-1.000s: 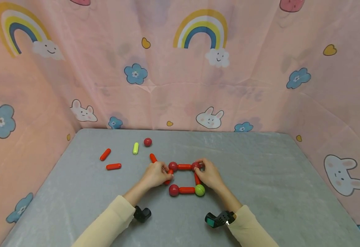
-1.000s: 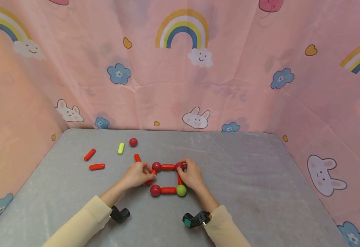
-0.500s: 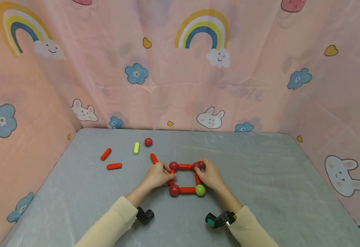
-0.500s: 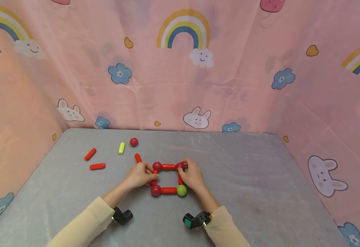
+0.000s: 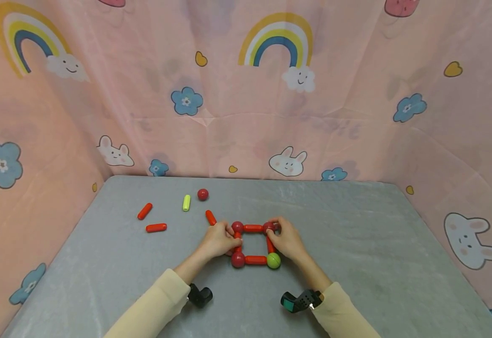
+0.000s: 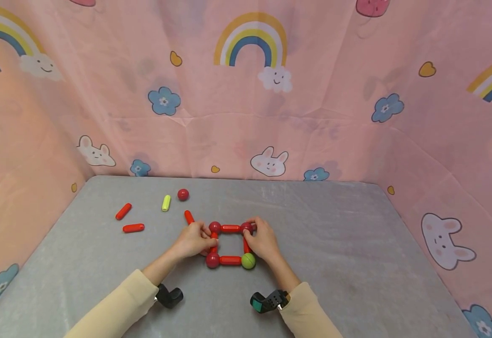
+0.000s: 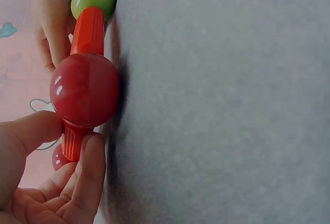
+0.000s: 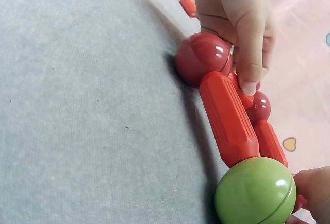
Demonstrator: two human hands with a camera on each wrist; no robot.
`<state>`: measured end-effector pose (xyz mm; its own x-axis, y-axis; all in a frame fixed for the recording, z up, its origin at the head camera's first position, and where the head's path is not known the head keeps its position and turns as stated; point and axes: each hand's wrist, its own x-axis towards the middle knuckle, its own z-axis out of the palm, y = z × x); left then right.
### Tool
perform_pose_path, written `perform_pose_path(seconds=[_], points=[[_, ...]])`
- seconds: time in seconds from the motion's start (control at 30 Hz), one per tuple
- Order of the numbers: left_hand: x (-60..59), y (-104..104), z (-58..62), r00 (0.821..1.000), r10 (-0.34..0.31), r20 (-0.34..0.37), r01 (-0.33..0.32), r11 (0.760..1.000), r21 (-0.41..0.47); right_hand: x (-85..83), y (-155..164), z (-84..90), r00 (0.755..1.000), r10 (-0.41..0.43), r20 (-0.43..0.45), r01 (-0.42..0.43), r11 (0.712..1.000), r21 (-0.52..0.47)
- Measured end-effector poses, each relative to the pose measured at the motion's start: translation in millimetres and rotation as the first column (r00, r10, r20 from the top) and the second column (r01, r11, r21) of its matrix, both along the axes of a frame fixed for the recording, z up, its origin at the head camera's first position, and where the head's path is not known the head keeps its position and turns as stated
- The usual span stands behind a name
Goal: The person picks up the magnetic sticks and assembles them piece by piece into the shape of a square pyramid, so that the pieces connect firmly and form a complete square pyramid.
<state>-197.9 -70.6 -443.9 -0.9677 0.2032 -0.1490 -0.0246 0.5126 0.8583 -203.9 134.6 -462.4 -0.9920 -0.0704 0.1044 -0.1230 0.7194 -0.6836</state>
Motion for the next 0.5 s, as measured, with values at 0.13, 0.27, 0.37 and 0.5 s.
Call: perform_pose_path(seconds=[0.13,0.27,0.37,0.5], points=[[0.0,0.1,-0.3,1.0,-0.01,-0.011,0.01,1.0,0.004,0.7,0.3,-0.2,1.0,-0.002,-0.017,0.002,1.0,0.005],[0.1,-0.7,-0.3,1.0,-0.016,-0.023,0.016,1.0,-0.005,0.9,0.8,-1.2,1.0,-0.009,-0.02,0.009,1.0,0.006],[-0.1,-2.3,-0.2,1.0,-0.02,-0.024,0.02,1.0,-0.012,1.3,0.8,-1.4,1.0,-0.008,-0.019,0.008,1.0,0.003],[-0.7,-6.6,0.7,0.999,-0.032,-0.035,0.031,0.999,-0.019,1.3,0.8,-1.4,1.0,-0.007,-0.019,0.007,1.0,-0.003]])
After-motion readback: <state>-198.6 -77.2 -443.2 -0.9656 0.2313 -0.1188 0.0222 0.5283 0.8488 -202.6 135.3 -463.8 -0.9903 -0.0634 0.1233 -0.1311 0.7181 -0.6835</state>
